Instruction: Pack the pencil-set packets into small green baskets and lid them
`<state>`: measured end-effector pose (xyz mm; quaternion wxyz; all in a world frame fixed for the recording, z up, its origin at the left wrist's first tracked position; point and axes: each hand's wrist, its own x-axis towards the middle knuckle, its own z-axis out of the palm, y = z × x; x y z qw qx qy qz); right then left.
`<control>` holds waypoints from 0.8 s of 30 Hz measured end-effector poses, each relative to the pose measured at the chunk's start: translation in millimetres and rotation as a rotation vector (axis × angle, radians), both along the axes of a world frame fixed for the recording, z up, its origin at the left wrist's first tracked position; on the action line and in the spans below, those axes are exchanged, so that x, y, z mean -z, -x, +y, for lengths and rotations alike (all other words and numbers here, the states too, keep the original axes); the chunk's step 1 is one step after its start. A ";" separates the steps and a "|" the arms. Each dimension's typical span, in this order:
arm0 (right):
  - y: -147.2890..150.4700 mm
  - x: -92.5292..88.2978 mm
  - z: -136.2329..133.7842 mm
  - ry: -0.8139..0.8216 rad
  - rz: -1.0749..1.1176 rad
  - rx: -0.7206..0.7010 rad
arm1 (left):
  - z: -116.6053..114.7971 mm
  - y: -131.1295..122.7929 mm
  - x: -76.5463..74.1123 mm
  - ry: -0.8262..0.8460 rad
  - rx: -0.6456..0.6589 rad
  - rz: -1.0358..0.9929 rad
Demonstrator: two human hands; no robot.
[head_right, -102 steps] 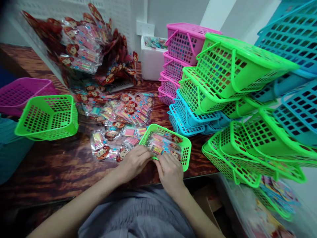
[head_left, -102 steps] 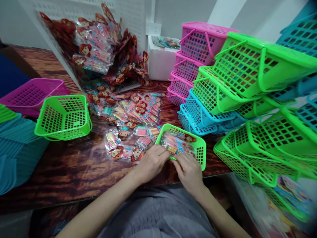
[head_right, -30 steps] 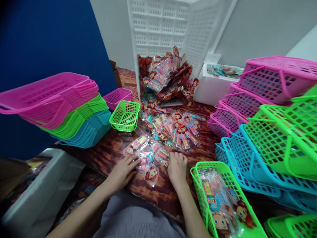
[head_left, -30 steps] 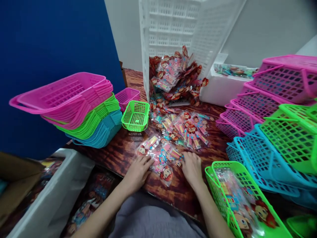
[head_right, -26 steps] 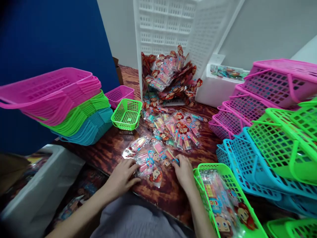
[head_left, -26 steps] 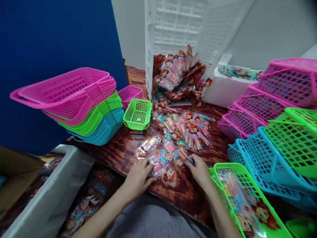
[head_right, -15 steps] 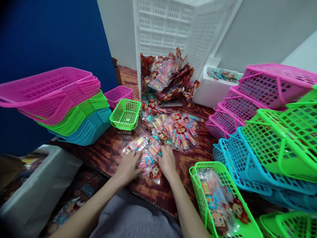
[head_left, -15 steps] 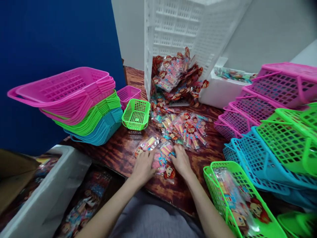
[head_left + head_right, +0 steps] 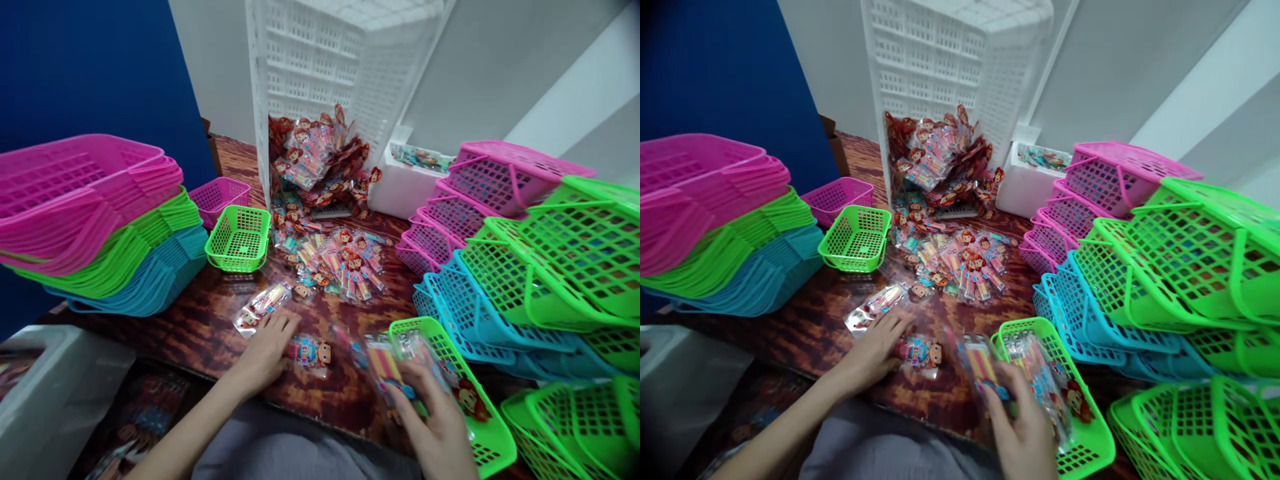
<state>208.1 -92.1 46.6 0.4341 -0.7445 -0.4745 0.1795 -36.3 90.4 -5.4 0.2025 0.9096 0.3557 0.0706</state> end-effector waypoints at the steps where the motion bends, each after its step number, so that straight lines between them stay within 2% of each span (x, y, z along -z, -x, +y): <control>1: -9.1 1.2 -7.0 -0.025 0.047 0.062 | 0.2 -1.9 -1.7 0.014 -0.001 0.014; 4: -20.1 8.3 -17.6 -0.058 0.166 0.140 | -0.5 -7.1 -5.6 0.059 0.015 0.055; 7: -2.7 8.6 -12.0 -0.039 0.244 0.078 | -2.0 -8.8 -7.6 0.019 -0.019 0.112; 9: 15.0 1.4 -1.1 -0.026 0.353 0.016 | -2.5 -5.2 -7.3 -0.019 -0.072 0.158; 12: 33.7 -7.9 23.7 -0.016 0.664 -0.105 | -4.8 6.4 -5.1 0.009 -0.104 0.214; 15: 39.7 7.7 51.7 -0.009 0.896 -0.174 | -11.3 19.2 -4.3 0.087 -0.071 0.216; 17: 39.2 32.3 64.5 0.004 0.840 -0.074 | -15.7 26.7 -5.7 0.128 -0.062 0.195; 20: 35.4 66.9 67.2 0.087 0.521 0.012 | -17.2 37.2 -10.2 0.193 -0.094 0.179; 22: 33.1 74.5 60.0 0.112 0.250 -0.010 | -15.1 43.3 -13.9 0.240 -0.109 0.179; 24: 32.3 68.0 51.4 0.079 0.027 -0.027 | -12.6 47.8 -17.5 0.280 -0.093 0.171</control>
